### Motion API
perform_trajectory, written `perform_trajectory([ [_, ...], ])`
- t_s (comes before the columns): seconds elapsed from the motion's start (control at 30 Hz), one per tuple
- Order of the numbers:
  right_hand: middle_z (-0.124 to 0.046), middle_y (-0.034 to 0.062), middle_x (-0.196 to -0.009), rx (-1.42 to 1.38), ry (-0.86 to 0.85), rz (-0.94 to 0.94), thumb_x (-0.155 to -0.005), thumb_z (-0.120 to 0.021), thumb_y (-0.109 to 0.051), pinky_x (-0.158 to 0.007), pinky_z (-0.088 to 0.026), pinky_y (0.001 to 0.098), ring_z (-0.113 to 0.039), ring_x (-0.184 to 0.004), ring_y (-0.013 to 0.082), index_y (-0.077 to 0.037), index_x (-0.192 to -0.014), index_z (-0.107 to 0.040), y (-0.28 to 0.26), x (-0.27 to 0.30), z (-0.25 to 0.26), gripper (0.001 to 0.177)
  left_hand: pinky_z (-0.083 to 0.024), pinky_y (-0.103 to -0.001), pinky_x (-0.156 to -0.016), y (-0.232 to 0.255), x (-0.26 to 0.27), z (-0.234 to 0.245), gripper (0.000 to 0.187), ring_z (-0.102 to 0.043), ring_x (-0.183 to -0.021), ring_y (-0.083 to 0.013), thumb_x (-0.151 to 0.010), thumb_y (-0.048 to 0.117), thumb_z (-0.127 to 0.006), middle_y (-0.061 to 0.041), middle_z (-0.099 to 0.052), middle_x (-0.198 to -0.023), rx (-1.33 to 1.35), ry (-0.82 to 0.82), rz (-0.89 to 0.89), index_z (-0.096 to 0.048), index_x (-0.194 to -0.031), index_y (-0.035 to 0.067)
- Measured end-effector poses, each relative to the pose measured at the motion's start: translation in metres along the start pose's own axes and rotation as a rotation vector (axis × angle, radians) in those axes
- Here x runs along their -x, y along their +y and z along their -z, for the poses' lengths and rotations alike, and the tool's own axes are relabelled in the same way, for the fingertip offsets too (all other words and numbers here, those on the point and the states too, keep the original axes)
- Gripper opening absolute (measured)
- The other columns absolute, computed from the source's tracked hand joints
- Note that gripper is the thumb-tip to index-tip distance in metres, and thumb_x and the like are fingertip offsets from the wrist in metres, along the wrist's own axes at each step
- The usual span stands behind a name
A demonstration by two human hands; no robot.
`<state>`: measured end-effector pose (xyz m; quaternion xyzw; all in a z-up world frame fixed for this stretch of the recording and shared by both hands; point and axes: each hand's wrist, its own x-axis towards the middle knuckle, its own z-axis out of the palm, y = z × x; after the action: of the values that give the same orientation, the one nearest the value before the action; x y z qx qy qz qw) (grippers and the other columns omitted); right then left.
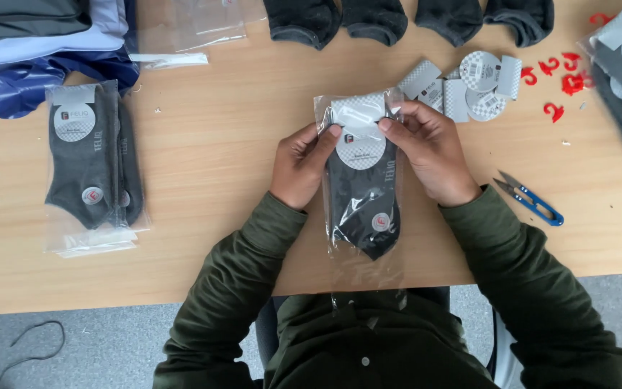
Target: Attaching cardboard tags to socks, placing them in plastic bags, and trimming loose threads with a small cutter.
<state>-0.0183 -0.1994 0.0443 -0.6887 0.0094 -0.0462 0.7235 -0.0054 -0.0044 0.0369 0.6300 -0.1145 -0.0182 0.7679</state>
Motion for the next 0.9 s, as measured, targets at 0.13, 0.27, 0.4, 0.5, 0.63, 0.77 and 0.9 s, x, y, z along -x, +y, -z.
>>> perform_trajectory([
  [0.13,-0.062,0.0022,-0.084,-0.039,-0.083,-0.066,-0.101,-0.075,-0.016,-0.065,-0.052,0.0192,-0.061,-0.077,0.0058,-0.003,-0.122,-0.067,0.0,-0.002,0.003,0.027,-0.052,-0.02,-0.069,-0.003,-0.001,0.003,0.018,-0.056,-0.081,-0.0027,-0.105,0.018,-0.066,0.004,-0.063,-0.071,-0.033,0.021,-0.005,-0.077,-0.096,0.008],
  [0.27,-0.064,0.0024,-0.084,-0.021,-0.239,-0.133,-0.094,-0.078,-0.017,-0.067,-0.054,0.022,-0.063,-0.077,0.0076,-0.004,-0.12,-0.071,-0.028,0.007,-0.01,0.03,-0.048,-0.021,-0.073,-0.03,-0.006,0.019,0.021,-0.054,-0.083,-0.0027,-0.104,0.024,-0.067,0.004,-0.061,-0.071,-0.052,0.141,-0.01,-0.074,-0.09,0.011],
  [0.4,-0.061,0.0013,-0.081,0.068,-0.339,-0.143,-0.094,-0.078,-0.013,-0.066,-0.05,0.0207,-0.061,-0.08,0.0068,-0.005,-0.11,-0.074,-0.029,0.009,-0.012,0.019,-0.04,-0.04,-0.119,-0.064,-0.012,0.028,0.045,-0.046,-0.135,-0.0182,-0.105,0.005,-0.063,-0.013,-0.06,-0.14,0.122,0.131,-0.122,-0.051,-0.148,-0.001],
  [0.5,-0.073,0.0016,-0.114,0.094,-0.51,-0.24,-0.096,-0.069,-0.02,-0.088,-0.057,0.0252,-0.068,-0.102,0.0092,-0.004,-0.12,-0.069,-0.017,0.007,-0.002,0.029,-0.044,-0.037,-0.115,-0.03,-0.01,0.03,0.052,-0.054,-0.14,-0.0235,-0.103,0.018,-0.061,-0.022,-0.061,-0.143,0.06,0.131,-0.108,-0.044,-0.152,0.013],
  [0.63,-0.063,0.0024,-0.076,0.03,-0.424,-0.18,-0.091,-0.081,-0.008,-0.064,-0.051,0.0194,-0.063,-0.076,0.0055,-0.004,-0.095,-0.074,-0.041,0.015,-0.019,0.009,-0.051,-0.031,-0.096,-0.015,-0.012,0.03,0.021,-0.06,-0.104,-0.0093,-0.105,0.011,-0.06,-0.006,-0.072,-0.101,-0.074,0.158,-0.155,-0.072,-0.123,0.011],
  [0.77,-0.059,0.0014,-0.072,0.047,-0.437,-0.141,-0.094,-0.08,-0.007,-0.062,-0.047,0.0175,-0.06,-0.076,0.0041,-0.004,-0.086,-0.069,-0.041,0.015,-0.02,0.014,-0.052,-0.026,-0.082,-0.018,-0.015,0.036,0.016,-0.058,-0.087,-0.0061,-0.1,0.008,-0.065,-0.003,-0.071,-0.084,-0.14,0.124,-0.164,-0.078,-0.109,0.013],
  [0.9,-0.071,0.0039,-0.084,0.031,-0.413,-0.169,-0.093,-0.08,-0.006,-0.071,-0.057,0.0228,-0.066,-0.085,0.0064,-0.003,-0.102,-0.074,-0.024,0.014,-0.016,0.012,-0.05,-0.023,-0.076,-0.019,-0.018,0.037,0.014,-0.056,-0.082,-0.0052,-0.098,0.01,-0.066,-0.002,-0.068,-0.079,-0.123,0.111,-0.137,-0.078,-0.105,0.012],
])
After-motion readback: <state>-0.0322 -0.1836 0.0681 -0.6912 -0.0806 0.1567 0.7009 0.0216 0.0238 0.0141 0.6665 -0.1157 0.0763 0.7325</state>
